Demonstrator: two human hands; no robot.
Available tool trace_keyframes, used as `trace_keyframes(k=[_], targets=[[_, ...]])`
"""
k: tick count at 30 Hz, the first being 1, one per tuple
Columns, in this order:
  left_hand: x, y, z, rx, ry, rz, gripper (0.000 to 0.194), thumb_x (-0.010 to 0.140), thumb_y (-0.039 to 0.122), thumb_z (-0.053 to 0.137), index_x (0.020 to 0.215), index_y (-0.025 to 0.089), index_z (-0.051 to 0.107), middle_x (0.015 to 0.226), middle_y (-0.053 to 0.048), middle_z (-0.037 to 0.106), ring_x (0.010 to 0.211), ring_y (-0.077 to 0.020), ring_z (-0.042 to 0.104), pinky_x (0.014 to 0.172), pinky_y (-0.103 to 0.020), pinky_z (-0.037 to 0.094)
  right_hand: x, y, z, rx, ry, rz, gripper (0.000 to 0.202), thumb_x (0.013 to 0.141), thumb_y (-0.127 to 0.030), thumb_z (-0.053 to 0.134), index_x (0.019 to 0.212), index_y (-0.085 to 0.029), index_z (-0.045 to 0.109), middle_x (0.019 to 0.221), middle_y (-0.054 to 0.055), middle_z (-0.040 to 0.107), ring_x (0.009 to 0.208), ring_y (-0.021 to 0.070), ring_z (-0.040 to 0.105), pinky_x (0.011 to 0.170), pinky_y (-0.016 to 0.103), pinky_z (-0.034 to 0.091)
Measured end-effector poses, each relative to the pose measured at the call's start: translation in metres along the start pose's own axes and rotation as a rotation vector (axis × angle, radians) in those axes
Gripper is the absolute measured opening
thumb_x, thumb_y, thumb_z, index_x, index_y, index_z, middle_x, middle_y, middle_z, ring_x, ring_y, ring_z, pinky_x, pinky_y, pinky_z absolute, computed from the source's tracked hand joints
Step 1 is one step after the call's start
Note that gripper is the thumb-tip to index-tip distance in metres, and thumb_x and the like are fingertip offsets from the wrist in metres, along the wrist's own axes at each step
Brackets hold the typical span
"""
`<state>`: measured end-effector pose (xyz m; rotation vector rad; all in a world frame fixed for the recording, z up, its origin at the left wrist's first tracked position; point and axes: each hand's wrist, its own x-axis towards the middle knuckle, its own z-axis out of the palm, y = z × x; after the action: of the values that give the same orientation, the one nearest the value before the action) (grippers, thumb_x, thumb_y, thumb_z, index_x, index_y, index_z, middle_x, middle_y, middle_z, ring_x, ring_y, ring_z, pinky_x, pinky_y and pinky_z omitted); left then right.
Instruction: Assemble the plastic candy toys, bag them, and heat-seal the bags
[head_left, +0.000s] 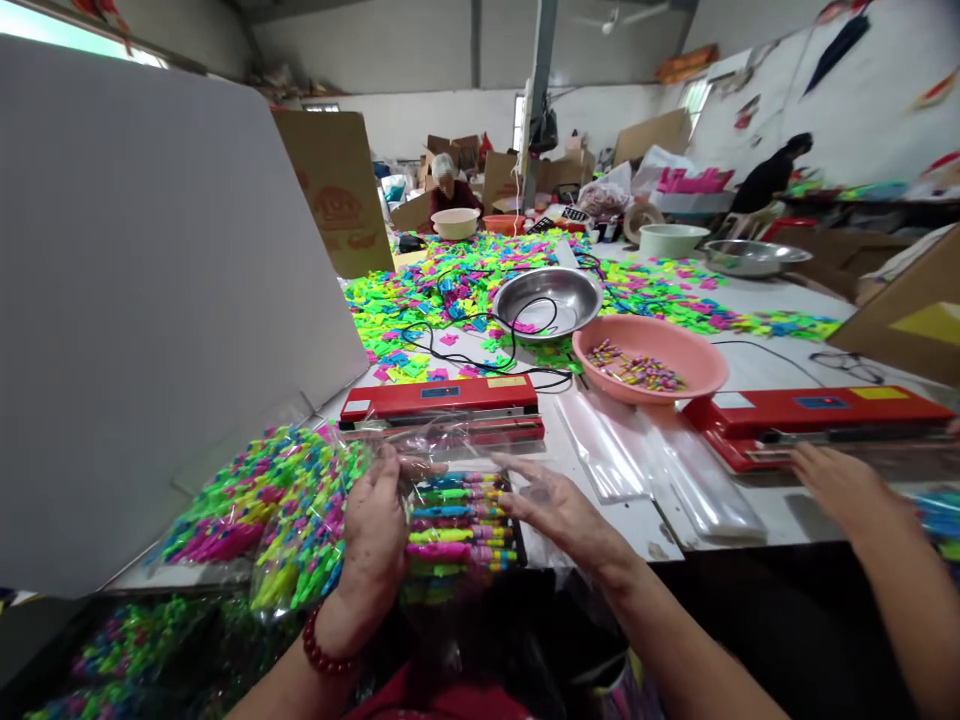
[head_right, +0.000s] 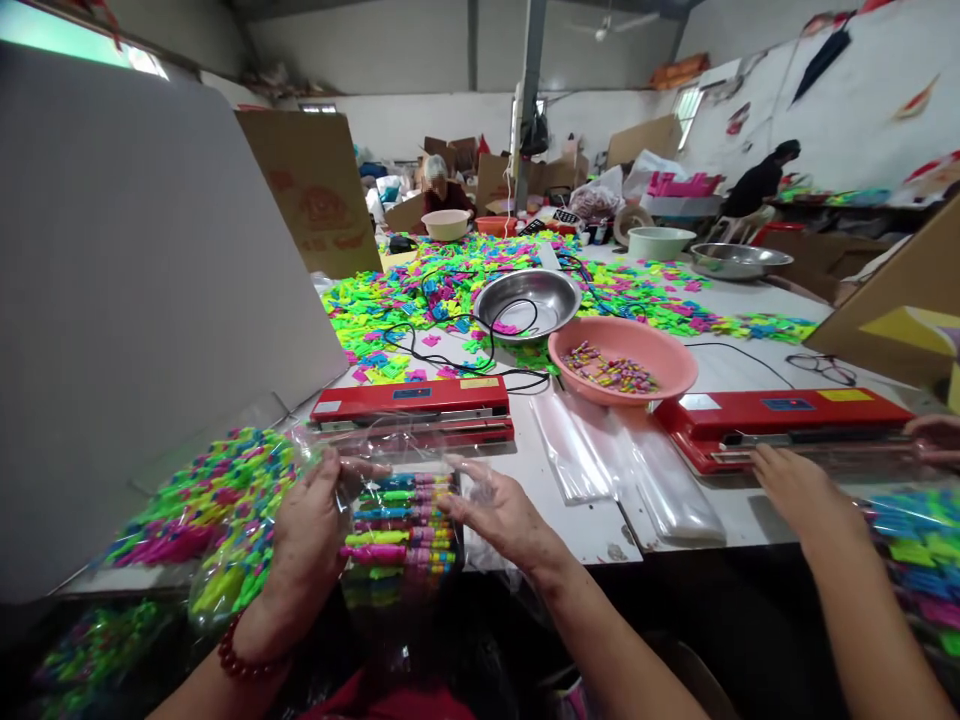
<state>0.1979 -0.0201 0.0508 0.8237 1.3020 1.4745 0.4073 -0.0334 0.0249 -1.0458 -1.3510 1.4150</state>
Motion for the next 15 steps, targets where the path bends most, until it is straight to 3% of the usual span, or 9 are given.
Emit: trace_keyframes(k=[2, 5, 9, 15], targets=[[0.002, 0.005, 0.004, -0.022, -0.024, -0.049, 0.045, 0.077, 0.061, 0.066, 0.071, 0.017, 0.069, 0.065, -0.005, 0.069, 0.067, -0.0226, 0.067, 0.064, -0.033, 0.057, 0.005, -0.001, 0.000, 0.017, -0.004, -0.014, 0.050, 0.081, -0.051, 0.073, 0.119, -0.019, 0.067, 0.123, 0.010, 0.067, 0.113, 0.0248, 0.062, 0.099, 0.037, 0.048], [0.012, 0.003, 0.010, -0.087, -0.075, -0.162, 0.046, 0.074, 0.061, 0.068, 0.068, 0.015, 0.066, 0.064, -0.007, 0.069, 0.064, -0.0229, 0.067, 0.063, -0.034, 0.055, 0.014, 0.001, -0.003, -0.044, 0.096, -0.048, 0.041, 0.083, -0.054, 0.068, 0.096, -0.016, 0.071, 0.098, 0.009, 0.073, 0.093, 0.0217, 0.067, 0.084, 0.032, 0.051], [0.040, -0.026, 0.011, -0.102, -0.052, -0.217, 0.042, 0.072, 0.055, 0.069, 0.069, 0.013, 0.064, 0.068, -0.009, 0.069, 0.062, -0.0213, 0.066, 0.064, -0.033, 0.054, 0.036, 0.025, -0.009, -0.107, 0.197, -0.031, 0.041, 0.086, -0.056, 0.062, 0.083, -0.015, 0.067, 0.085, 0.007, 0.072, 0.082, 0.0193, 0.065, 0.076, 0.029, 0.049], [0.092, -0.076, -0.001, 0.519, 0.056, -0.101, 0.041, 0.089, 0.045, 0.045, 0.077, 0.014, 0.068, 0.084, -0.012, 0.073, 0.075, -0.0229, 0.069, 0.067, -0.031, 0.051, 0.086, 0.078, -0.008, -0.095, 0.372, 0.130, 0.041, 0.079, -0.055, 0.057, 0.080, -0.015, 0.063, 0.079, 0.007, 0.070, 0.074, 0.0198, 0.064, 0.067, 0.027, 0.048]])
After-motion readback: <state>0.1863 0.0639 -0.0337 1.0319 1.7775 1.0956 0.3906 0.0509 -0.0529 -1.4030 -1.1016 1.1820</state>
